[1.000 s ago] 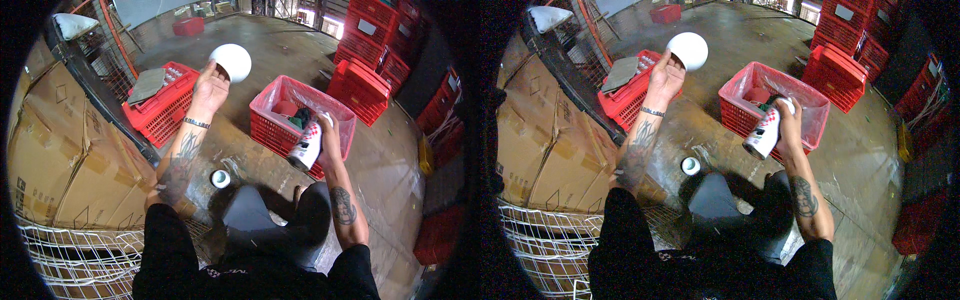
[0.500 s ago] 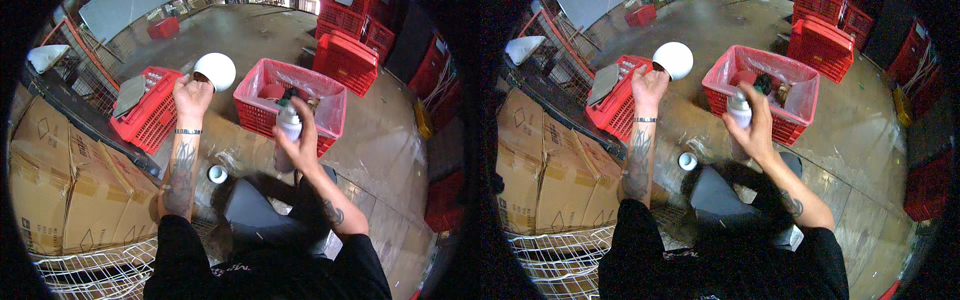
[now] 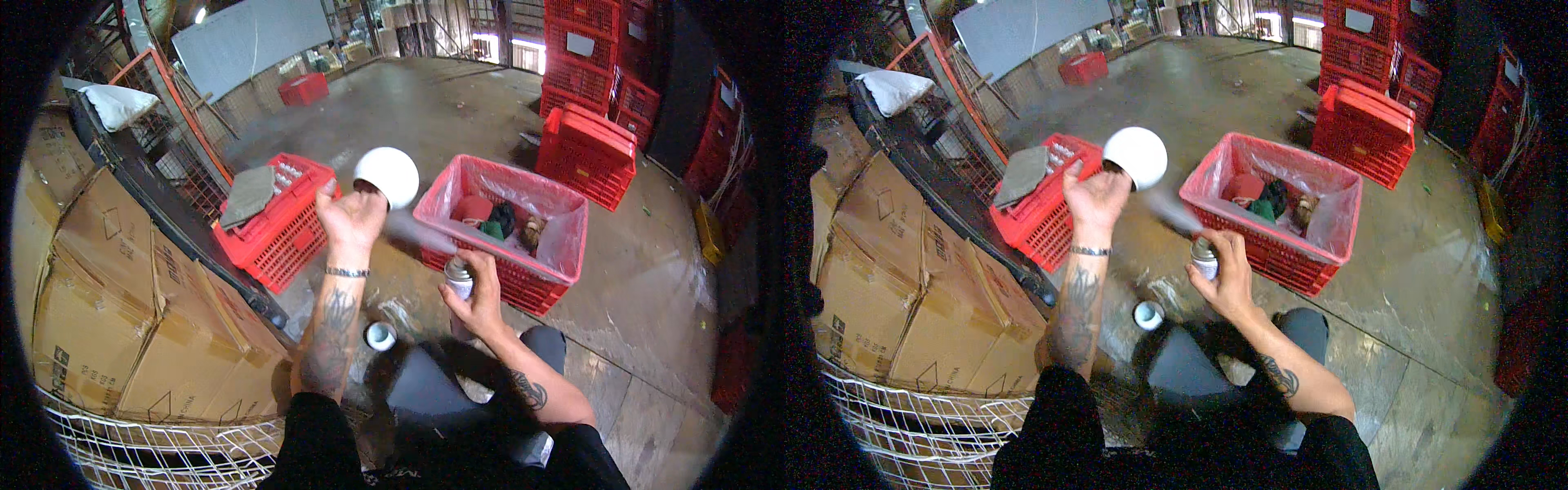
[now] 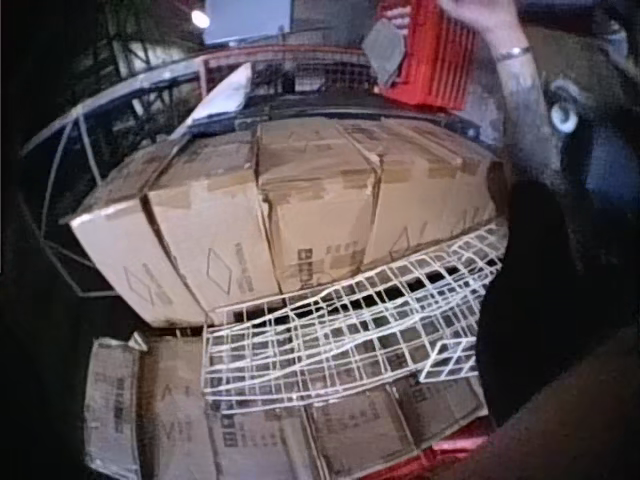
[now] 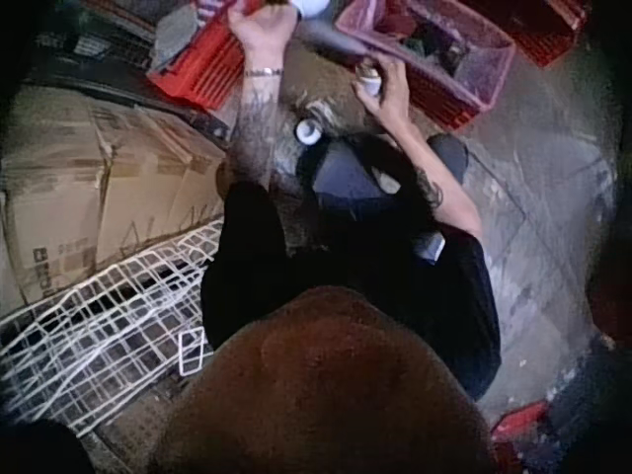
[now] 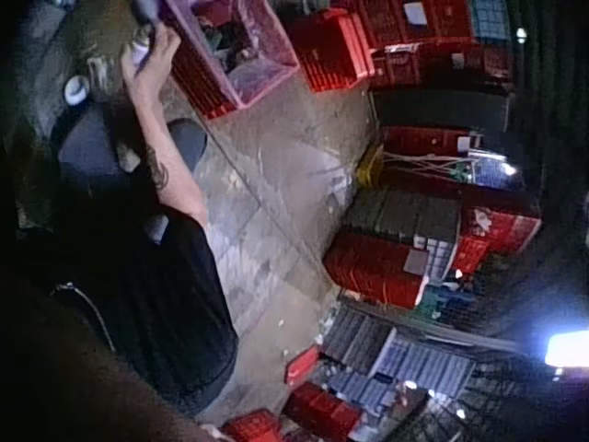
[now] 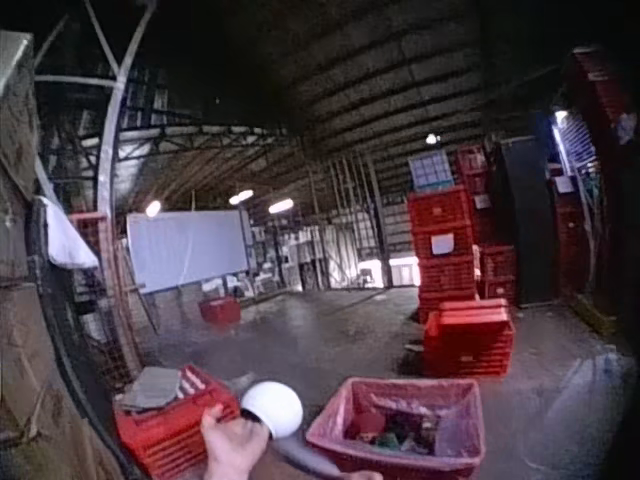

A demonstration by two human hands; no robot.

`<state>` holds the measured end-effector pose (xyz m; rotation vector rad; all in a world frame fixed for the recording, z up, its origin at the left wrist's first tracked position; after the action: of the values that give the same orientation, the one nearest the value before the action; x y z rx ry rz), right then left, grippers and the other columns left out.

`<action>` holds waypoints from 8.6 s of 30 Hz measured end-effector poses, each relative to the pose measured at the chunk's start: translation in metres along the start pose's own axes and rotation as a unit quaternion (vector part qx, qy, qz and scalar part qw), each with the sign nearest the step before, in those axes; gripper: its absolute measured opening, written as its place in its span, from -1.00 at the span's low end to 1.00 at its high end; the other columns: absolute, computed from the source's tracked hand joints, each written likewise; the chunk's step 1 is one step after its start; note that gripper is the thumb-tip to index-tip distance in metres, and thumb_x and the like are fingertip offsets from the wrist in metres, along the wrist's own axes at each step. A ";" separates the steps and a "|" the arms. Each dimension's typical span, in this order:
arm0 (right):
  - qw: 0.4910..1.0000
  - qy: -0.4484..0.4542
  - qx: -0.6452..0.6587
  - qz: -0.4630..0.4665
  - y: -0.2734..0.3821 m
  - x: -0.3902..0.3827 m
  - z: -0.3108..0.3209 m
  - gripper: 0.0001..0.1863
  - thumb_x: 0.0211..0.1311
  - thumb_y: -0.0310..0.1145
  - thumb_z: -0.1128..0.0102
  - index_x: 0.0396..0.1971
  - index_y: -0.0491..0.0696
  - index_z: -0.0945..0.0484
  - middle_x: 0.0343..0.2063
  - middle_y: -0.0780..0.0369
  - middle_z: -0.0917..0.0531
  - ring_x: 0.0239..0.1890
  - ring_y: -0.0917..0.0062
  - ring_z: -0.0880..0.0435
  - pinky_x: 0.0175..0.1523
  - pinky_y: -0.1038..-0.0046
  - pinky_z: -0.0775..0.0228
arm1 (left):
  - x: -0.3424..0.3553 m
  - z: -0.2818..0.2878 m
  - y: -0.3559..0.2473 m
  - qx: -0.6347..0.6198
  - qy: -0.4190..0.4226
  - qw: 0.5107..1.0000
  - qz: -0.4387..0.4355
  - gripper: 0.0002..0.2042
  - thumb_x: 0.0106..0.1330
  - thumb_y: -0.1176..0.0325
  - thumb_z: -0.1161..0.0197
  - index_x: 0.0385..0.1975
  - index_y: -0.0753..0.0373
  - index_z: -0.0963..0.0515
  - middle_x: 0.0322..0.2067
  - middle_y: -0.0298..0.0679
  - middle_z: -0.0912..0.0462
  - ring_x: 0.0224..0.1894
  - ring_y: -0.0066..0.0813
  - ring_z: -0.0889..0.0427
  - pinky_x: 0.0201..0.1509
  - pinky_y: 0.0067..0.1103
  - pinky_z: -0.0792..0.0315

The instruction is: The person repeatedly picks up white ceramic bowls, sprays them with a white aerosol can, and places them on the floor. They also handle cloths and a red crate while moving around the workspace.

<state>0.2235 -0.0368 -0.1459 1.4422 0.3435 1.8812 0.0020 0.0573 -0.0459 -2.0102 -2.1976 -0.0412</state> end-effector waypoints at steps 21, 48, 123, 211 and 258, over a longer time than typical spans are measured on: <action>0.964 -0.071 0.173 -0.191 -0.023 0.001 0.003 -0.24 0.00 -0.37 -0.45 0.23 -0.11 -0.30 -0.06 0.12 -0.55 -0.06 0.42 -0.56 0.11 0.36 -0.40 | -0.013 0.121 -0.019 0.219 -0.202 0.952 -0.064 -0.52 0.32 0.32 -0.02 0.17 0.48 -0.23 0.35 -0.06 -0.19 0.45 -0.23 -0.10 0.53 -0.41 0.07; 0.948 -0.068 0.198 -0.241 -0.044 -0.004 0.015 -0.26 0.05 -0.48 -0.37 0.25 -0.01 -0.23 -0.09 0.19 -0.51 -0.09 0.51 -0.52 0.04 0.41 -0.40 | -0.008 0.151 -0.013 0.383 -0.109 0.906 -0.144 -0.41 0.38 -0.03 -0.04 0.22 0.32 -0.29 0.21 -0.14 -0.38 0.27 -0.29 -0.35 0.36 -0.36 -0.18; 0.962 -0.105 0.039 -0.249 -0.048 -0.044 0.053 -0.29 -0.08 -0.41 -0.39 0.18 0.02 -0.36 -0.06 0.20 -0.53 -0.05 0.43 -0.56 0.07 0.32 -0.46 | -0.004 0.181 -0.007 0.786 -0.096 0.600 -0.116 -0.63 0.57 0.11 0.15 0.04 0.23 -0.49 -0.17 -0.32 -0.49 -0.07 -0.42 -0.43 0.16 -0.47 -0.29; 0.948 -0.034 0.129 -0.289 -0.026 -0.034 0.046 -0.26 0.05 -0.48 -0.36 0.27 -0.09 -0.26 0.12 0.14 -0.41 0.11 0.42 -0.43 0.25 0.40 -0.22 | -0.124 0.282 0.104 0.735 0.104 0.666 0.075 -0.23 0.18 0.40 -0.25 0.38 0.36 -0.01 0.23 0.22 -0.35 0.31 0.07 -0.36 0.35 -0.26 -0.26; 0.875 -0.004 0.193 -0.444 -0.178 0.399 0.162 -0.31 0.18 -0.45 -0.26 0.31 -0.19 -0.20 0.24 0.09 -0.31 0.24 0.28 -0.34 0.35 0.30 -0.17 | 0.218 -0.146 -0.030 0.386 -0.151 0.906 -0.087 -0.71 0.11 0.39 -0.21 -0.14 0.23 -0.47 -0.18 -0.33 -0.48 -0.03 -0.47 -0.45 0.20 -0.60 -0.26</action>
<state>0.3980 0.3260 0.0893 1.2031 1.2032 1.0718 -0.0310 0.2511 0.1309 -1.4261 -2.0509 1.0122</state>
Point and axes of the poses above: each hand's wrist, its own x-axis towards the middle knuckle, its own z-axis out of the back of the hand, y = z × x, the point moved 3 cm from there along x, towards the middle knuckle
